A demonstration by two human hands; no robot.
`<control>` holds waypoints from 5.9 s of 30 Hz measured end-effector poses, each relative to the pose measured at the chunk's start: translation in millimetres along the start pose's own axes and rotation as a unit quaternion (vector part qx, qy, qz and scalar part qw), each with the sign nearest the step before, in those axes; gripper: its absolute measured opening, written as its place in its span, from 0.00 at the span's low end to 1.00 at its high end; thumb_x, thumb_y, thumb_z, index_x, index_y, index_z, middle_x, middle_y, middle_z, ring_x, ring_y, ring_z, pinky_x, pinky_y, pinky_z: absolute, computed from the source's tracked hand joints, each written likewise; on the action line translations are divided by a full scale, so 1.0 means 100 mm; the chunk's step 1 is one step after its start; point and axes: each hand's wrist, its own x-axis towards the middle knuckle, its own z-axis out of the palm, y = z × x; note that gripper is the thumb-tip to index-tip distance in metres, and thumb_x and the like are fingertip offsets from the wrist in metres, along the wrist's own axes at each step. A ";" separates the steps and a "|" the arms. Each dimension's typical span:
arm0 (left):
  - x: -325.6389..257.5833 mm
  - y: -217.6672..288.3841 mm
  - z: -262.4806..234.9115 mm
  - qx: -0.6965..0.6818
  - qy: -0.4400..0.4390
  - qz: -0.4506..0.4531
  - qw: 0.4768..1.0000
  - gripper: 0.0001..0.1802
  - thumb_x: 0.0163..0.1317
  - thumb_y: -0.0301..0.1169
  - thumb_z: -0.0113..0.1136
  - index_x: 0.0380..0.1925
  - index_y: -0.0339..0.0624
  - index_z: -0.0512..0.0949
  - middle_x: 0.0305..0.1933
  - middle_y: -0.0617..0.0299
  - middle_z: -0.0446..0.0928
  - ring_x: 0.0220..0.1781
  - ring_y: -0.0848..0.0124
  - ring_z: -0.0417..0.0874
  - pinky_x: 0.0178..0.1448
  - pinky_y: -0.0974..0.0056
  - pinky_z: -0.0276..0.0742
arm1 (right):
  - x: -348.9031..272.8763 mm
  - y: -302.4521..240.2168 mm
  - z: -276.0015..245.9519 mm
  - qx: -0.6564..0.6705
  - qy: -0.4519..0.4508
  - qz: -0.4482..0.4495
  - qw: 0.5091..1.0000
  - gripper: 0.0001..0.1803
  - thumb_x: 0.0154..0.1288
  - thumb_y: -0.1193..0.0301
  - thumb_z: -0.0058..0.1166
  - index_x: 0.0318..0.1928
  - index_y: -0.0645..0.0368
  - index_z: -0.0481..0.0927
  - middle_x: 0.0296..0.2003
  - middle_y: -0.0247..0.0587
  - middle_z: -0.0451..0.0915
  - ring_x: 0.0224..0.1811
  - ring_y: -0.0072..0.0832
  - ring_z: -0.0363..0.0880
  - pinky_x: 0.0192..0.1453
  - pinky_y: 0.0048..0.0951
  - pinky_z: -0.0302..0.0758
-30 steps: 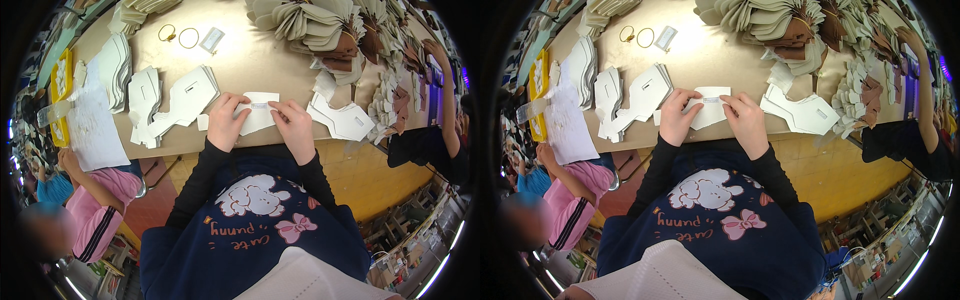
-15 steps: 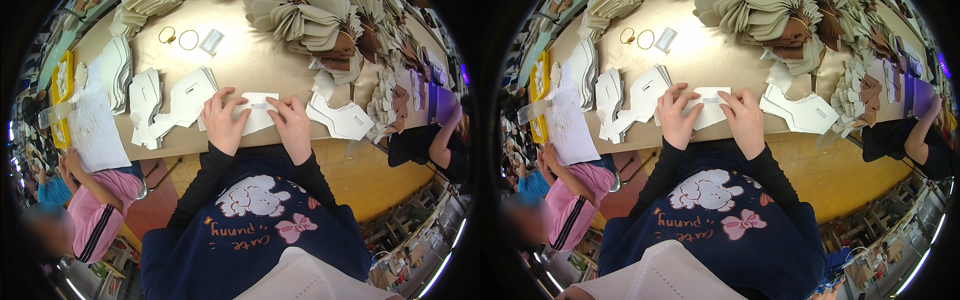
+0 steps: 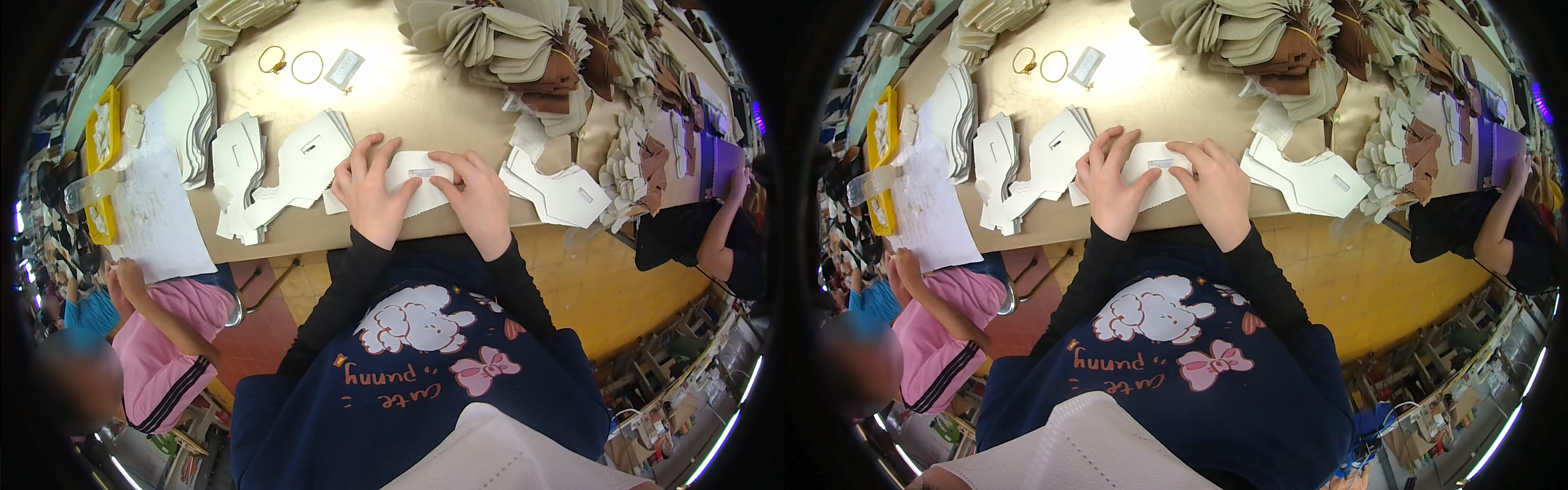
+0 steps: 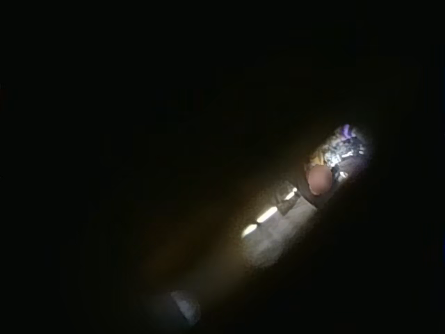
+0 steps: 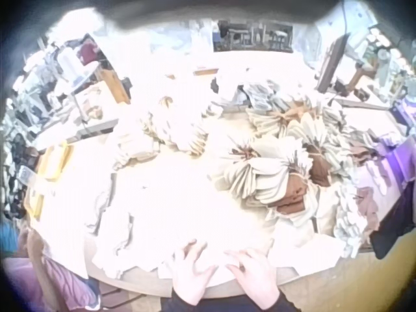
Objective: The person repeatedly picks up small white labels and places them onto white shoe-shaped paper cutouts on a table. They peel the backing from each label, align it on a cutout, and press it down before moving to the next item. The process continues with multiple cutouts and labels throughout the clip.
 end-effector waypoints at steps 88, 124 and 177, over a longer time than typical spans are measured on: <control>-0.02 0.24 -0.64 -0.443 -0.226 -0.079 0.864 0.21 0.69 0.30 0.64 0.58 0.32 0.75 0.36 0.56 0.87 0.36 0.80 0.83 0.41 0.75 0.77 | -0.26 -0.12 -0.31 0.504 -0.059 0.098 0.856 0.12 0.68 0.74 0.63 0.42 0.74 0.87 0.32 0.38 0.87 0.31 0.14 0.79 0.34 0.18 0.73; 0.41 -0.72 -0.80 -0.210 0.084 0.001 0.974 0.16 0.75 0.30 0.54 0.55 0.31 0.80 0.57 0.53 0.82 0.59 0.66 0.81 0.67 0.64 0.71 | -0.61 1.01 -1.07 0.499 0.263 0.148 0.812 0.14 0.74 0.67 0.58 0.37 0.66 0.86 0.28 0.28 0.82 0.28 0.11 0.72 0.34 0.19 0.67; 0.41 -1.24 -0.77 0.028 0.058 0.018 0.998 0.23 0.64 0.38 0.67 0.58 0.45 0.81 0.70 0.49 0.72 0.77 0.48 0.60 0.77 0.48 0.55 | -0.76 1.29 -1.13 0.208 0.412 0.230 0.857 0.13 0.69 0.71 0.60 0.50 0.65 0.85 0.31 0.36 0.86 0.25 0.16 0.75 0.30 0.21 0.72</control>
